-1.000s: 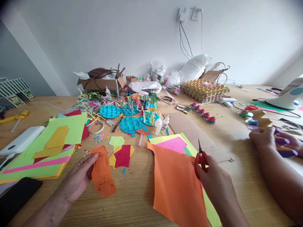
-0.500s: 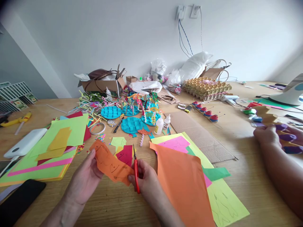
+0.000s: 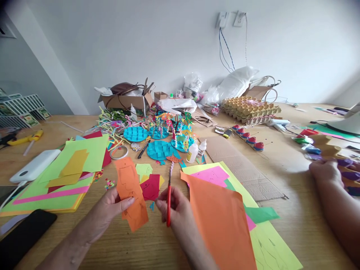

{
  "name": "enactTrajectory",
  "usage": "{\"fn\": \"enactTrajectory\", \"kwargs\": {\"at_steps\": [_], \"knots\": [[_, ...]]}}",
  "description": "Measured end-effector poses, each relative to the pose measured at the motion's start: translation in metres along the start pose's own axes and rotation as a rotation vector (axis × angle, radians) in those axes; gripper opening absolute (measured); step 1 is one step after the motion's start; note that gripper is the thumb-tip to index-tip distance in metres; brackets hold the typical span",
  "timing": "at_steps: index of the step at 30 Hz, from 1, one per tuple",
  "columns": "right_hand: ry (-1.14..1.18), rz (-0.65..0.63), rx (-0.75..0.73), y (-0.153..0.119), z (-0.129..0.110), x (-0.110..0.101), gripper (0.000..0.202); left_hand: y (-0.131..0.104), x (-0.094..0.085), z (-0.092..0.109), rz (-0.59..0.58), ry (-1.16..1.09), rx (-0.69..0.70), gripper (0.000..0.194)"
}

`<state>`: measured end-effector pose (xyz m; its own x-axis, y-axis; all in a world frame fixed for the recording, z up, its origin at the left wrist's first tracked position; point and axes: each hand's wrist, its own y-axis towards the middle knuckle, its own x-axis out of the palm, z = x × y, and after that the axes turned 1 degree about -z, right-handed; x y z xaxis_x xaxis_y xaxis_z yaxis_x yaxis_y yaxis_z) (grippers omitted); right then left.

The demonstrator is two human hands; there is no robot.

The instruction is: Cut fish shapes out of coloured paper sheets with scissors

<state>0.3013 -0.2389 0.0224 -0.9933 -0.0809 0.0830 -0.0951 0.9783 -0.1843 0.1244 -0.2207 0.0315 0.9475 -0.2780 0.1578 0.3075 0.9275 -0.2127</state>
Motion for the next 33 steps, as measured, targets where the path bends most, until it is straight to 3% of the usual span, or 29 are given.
{"fn": "enactTrajectory", "kwargs": {"at_steps": [2,4,8,12,15,17,20,26,29,33], "knots": [[-0.023,0.010,-0.057,0.007,-0.015,-0.007,0.026,0.002,-0.005,0.007,-0.184,0.107,-0.051,0.024],[-0.016,-0.057,-0.071,0.015,-0.027,-0.010,0.027,0.004,-0.008,0.011,-0.310,0.236,-0.085,0.023],[0.066,-0.116,-0.040,0.028,-0.034,-0.002,0.034,0.009,-0.009,0.012,-0.440,0.400,-0.136,0.018],[0.173,-0.009,-0.085,0.031,-0.025,0.005,0.032,0.009,-0.004,0.006,-0.392,0.283,-0.107,0.028],[0.173,0.101,-0.132,0.028,-0.018,0.006,0.032,0.008,0.001,-0.003,-0.269,0.172,-0.074,0.033],[0.110,0.095,-0.128,0.023,-0.015,0.003,0.031,0.008,0.000,-0.008,-0.175,0.176,-0.053,0.031],[-0.092,-0.021,-0.096,0.012,-0.015,-0.008,0.024,0.009,-0.009,-0.007,-0.107,0.204,-0.026,0.029],[-0.582,-0.349,0.001,-0.013,-0.015,-0.032,0.027,0.006,-0.028,0.010,-0.163,0.124,-0.072,0.030],[-0.737,-0.429,0.009,-0.018,-0.014,-0.031,0.027,0.004,-0.028,0.014,-0.203,0.069,-0.086,0.029],[-0.772,-0.475,-0.038,-0.016,-0.016,-0.025,0.030,0.003,-0.025,0.014,-0.289,0.055,-0.085,0.028]]}}
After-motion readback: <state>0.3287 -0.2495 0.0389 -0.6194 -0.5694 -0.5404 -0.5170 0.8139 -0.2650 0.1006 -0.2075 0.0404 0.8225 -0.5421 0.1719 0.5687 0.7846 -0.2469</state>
